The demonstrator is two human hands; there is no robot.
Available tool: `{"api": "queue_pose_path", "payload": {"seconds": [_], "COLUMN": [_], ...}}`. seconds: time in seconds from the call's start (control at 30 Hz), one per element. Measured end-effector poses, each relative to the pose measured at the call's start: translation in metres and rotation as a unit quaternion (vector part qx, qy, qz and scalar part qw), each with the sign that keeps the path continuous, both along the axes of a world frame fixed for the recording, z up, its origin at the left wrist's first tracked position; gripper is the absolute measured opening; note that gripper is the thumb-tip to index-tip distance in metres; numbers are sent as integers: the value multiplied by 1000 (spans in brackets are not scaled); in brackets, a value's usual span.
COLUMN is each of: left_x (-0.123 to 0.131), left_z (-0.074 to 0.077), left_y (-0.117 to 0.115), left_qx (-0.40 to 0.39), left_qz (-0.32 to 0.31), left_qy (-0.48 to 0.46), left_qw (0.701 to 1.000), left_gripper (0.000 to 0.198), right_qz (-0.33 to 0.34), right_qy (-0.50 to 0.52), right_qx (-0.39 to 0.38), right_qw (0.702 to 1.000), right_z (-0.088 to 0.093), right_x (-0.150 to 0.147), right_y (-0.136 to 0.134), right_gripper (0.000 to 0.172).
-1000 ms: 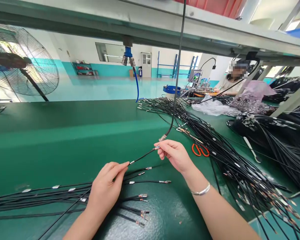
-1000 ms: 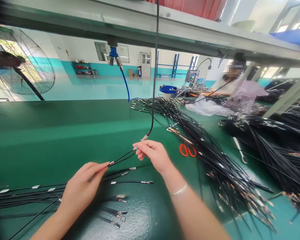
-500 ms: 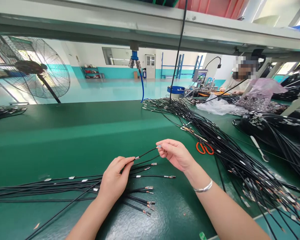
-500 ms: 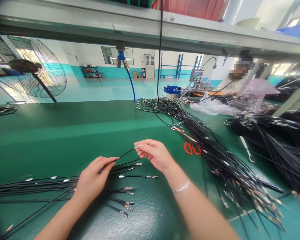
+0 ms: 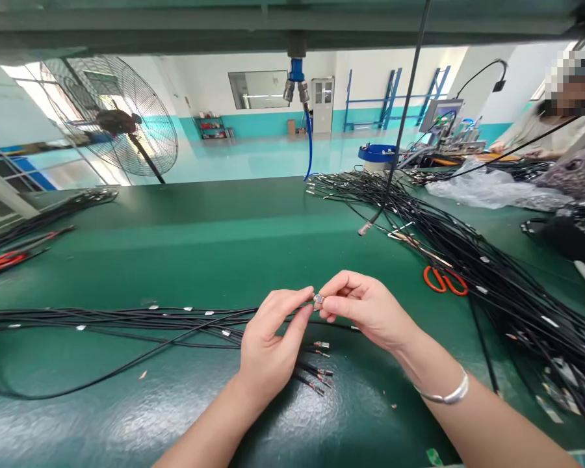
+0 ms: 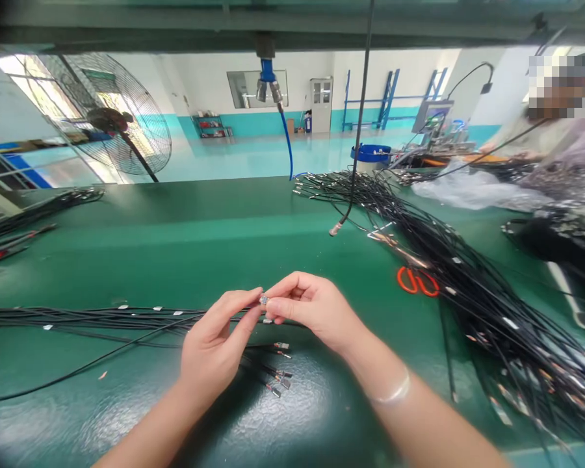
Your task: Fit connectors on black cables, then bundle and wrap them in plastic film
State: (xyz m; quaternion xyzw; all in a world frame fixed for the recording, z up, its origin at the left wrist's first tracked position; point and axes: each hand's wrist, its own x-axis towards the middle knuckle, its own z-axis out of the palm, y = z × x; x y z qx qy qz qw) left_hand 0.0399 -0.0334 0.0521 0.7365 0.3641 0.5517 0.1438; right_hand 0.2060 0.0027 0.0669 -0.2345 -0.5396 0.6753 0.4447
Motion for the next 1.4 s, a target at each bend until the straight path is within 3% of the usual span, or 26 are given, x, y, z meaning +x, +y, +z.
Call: {"api": "queue_pose_path", "payload": {"seconds": [0.4, 0.63, 0.77, 0.93, 1.17, 1.4], "left_x": [0, 6, 2, -2, -2, -3], "left_z": [1, 4, 8, 11, 8, 8], "left_y": [-3, 2, 0, -4, -4, -4], "left_qx": [-97, -178, -128, -34, 2, 16], "left_qz": [-31, -100, -28, 34, 39, 22], "left_qy": [-66, -130, -74, 6, 55, 59], "left_qw": [993, 970, 989, 999, 998, 998], "left_gripper": [23, 10, 12, 15, 32, 36], "right_qz": [-12, -66, -125, -149, -179, -182], "right_qy": [-13, -69, -123, -191, -247, -240], "right_qx": [2, 103, 168, 235, 293, 278], "right_qw": [1000, 990, 970, 941, 906, 912], "right_z": [-3, 5, 10, 9, 10, 11], "right_x": [-1, 6, 7, 8, 9, 7], "right_y": [0, -2, -5, -9, -11, -12], "right_gripper": [11, 11, 16, 18, 17, 14]}}
